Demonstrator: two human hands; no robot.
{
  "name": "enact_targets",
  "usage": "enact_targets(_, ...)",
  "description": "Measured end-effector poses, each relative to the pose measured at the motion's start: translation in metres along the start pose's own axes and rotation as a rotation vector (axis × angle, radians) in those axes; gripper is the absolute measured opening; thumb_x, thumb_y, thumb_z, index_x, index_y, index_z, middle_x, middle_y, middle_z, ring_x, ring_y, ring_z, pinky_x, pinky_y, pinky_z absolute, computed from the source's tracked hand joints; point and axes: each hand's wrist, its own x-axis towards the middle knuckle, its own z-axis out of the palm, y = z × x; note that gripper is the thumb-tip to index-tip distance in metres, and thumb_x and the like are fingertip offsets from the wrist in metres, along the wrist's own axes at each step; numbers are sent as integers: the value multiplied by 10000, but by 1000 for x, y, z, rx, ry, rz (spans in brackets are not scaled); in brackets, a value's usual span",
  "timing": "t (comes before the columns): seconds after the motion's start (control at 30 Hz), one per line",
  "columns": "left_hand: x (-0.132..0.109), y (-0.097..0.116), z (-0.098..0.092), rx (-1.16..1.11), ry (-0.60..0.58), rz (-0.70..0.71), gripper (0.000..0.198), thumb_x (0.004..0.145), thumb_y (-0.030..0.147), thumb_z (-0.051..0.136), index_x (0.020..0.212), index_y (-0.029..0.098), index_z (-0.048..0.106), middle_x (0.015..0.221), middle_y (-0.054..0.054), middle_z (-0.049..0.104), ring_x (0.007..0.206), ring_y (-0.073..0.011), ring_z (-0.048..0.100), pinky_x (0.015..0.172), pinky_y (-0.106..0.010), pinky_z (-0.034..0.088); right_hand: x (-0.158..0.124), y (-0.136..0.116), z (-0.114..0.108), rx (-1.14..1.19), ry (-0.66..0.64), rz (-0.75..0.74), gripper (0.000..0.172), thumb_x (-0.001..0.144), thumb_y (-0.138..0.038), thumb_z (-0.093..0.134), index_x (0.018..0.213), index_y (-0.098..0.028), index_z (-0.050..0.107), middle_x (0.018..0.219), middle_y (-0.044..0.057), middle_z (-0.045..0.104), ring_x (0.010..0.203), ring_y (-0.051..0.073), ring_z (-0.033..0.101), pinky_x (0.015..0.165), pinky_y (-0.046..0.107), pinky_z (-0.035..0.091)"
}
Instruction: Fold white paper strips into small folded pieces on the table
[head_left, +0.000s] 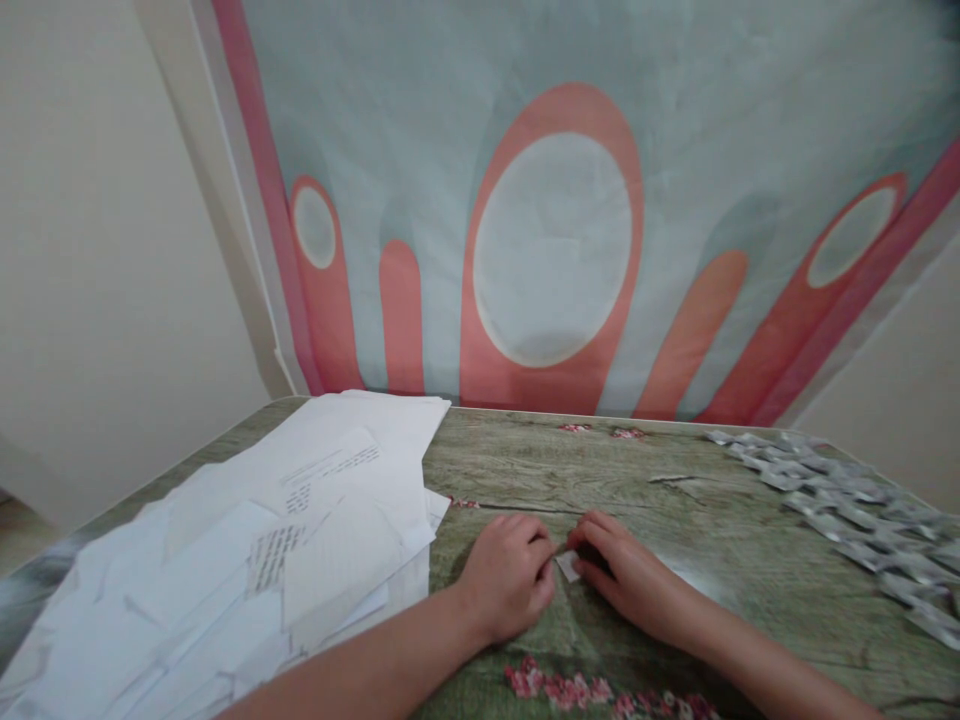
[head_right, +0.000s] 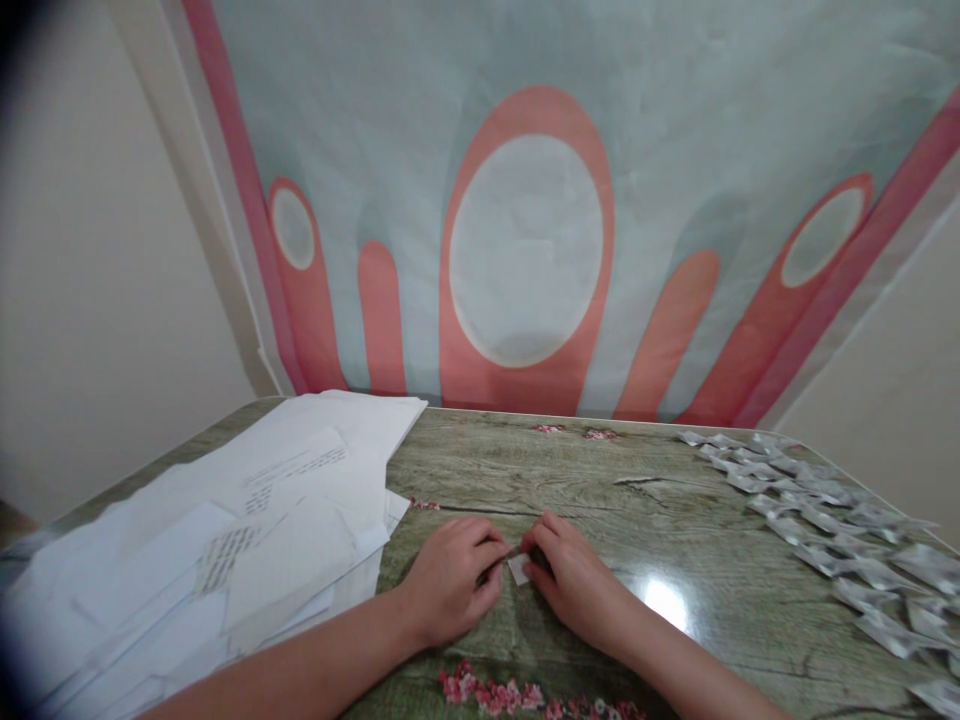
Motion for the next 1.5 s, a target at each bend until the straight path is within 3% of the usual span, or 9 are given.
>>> enact_targets(0.23, 1, -2, 0, -68, 38, -43, 180, 801, 174, 511, 932, 203, 632, 910, -30, 575, 880, -184, 514, 806, -305, 404, -4, 1, 2, 35, -7, 97, 92, 786, -156, 499, 860, -209, 509, 781, 8, 550, 715, 170, 521, 652, 293, 419)
enact_targets(0.37, 1, -1, 0, -110, 46, -64, 182, 816, 226, 533, 970, 214, 629, 926, -26, 576, 887, -184, 515, 812, -304, 403, -3, 1, -1, 105, 4, 70, 165, 796, -144, 478, 928, -215, 546, 832, 13, 556, 759, 166, 536, 690, 290, 425)
enact_targets(0.5, 0, -2, 0, -147, 56, -88, 186, 819, 298, 563, 973, 215, 626, 947, -22, 575, 894, -188, 515, 818, -306, 396, -1, 3, -4, 166, 39, 61, 94, 833, -219, 486, 830, -206, 578, 801, 15, 551, 740, 164, 526, 672, 281, 421)
enact_targets(0.7, 2, -4, 0, -263, 47, -89, 211, 799, 391, 609, 919, 217, 618, 909, -5, 566, 848, -173, 520, 764, -271, 397, 0, -2, 1, 544, 47, 117, 196, 857, -380, 516, 847, -185, 531, 733, -9, 555, 679, 136, 511, 617, 241, 413)
enact_targets(0.87, 3, -5, 4, -376, 79, -121, 125, 852, 300, 548, 814, 184, 579, 849, -9, 554, 813, -157, 518, 717, -244, 388, -1, -8, 7, 712, 36, 126, 189, 841, -372, 553, 840, -185, 523, 743, -12, 573, 696, 130, 523, 634, 235, 409)
enact_targets(1.0, 3, -7, 6, -376, 94, -126, 55, 841, 223, 543, 807, 182, 556, 847, -12, 550, 805, -156, 514, 709, -242, 380, -3, -10, 7, 545, 89, 104, 146, 843, -335, 551, 840, -190, 535, 714, -16, 541, 659, 132, 498, 598, 239, 400)
enact_targets(1.17, 1, -5, 5, -265, 85, -110, 60, 799, 184, 573, 765, 180, 523, 815, -5, 543, 777, -155, 503, 687, -246, 366, -5, -11, 5, 272, 192, -58, 51, 854, -249, 538, 841, -205, 562, 789, 5, 561, 727, 149, 524, 666, 263, 418)
enact_targets(1.5, 2, -2, -2, -36, 73, 26, 14, 817, 168, 533, 807, 177, 532, 856, -22, 556, 828, -179, 492, 728, -294, 352, -5, -1, 9, -248, 249, -281, 106, 886, -162, 461, 866, -198, 559, 807, 40, 594, 757, 189, 526, 693, 322, 381)
